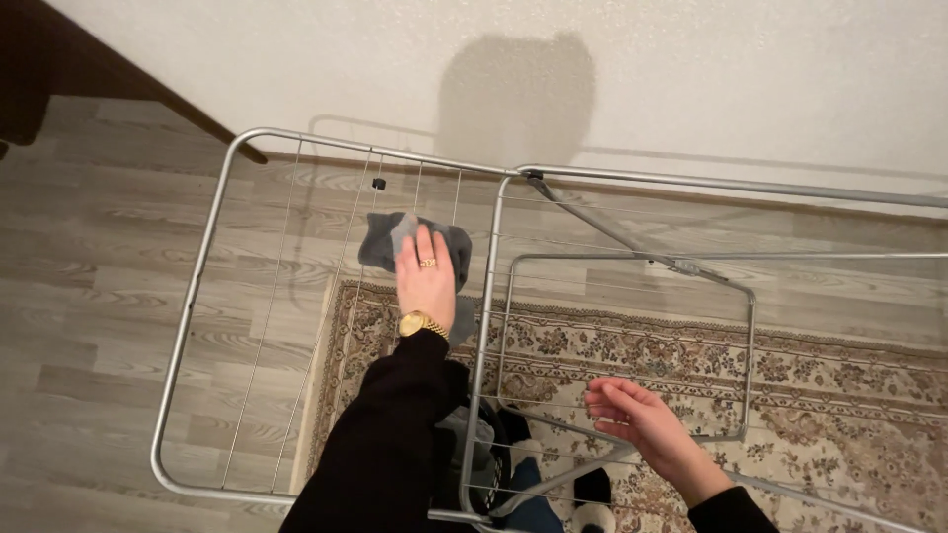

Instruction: The person removes socks and other small garments from a laundry basket and hangs them one by one on a metal drying rack. The person handles each item individually, unfolding and placing it on the rack's wires.

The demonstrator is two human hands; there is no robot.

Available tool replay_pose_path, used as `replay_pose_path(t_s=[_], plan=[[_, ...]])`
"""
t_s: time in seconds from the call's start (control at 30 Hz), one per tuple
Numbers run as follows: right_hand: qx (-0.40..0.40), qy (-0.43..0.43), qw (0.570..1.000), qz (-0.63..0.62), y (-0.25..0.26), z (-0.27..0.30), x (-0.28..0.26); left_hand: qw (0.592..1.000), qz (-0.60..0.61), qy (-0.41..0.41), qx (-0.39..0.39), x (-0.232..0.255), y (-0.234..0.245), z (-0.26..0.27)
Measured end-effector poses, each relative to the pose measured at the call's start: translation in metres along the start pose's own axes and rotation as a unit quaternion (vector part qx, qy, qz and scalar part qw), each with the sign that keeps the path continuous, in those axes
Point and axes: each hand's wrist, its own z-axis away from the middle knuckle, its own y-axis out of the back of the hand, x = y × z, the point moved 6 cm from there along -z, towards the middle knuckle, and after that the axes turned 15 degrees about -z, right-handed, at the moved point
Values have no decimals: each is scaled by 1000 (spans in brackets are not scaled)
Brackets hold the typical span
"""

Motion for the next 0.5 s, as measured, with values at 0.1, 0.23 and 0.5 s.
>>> replay_pose_path(t_s=[0.1,0.23,0.5], plan=[[-10,0,1000,-1,3,-4,2,993,90,-10,-76,11,-39,12],[-15,-4,1000,-4,2,-1,-2,993,116,37,-4,21,-36,16],[-20,1,1000,-7,14,-5,-1,914,311,120,-229,26,-75,14]])
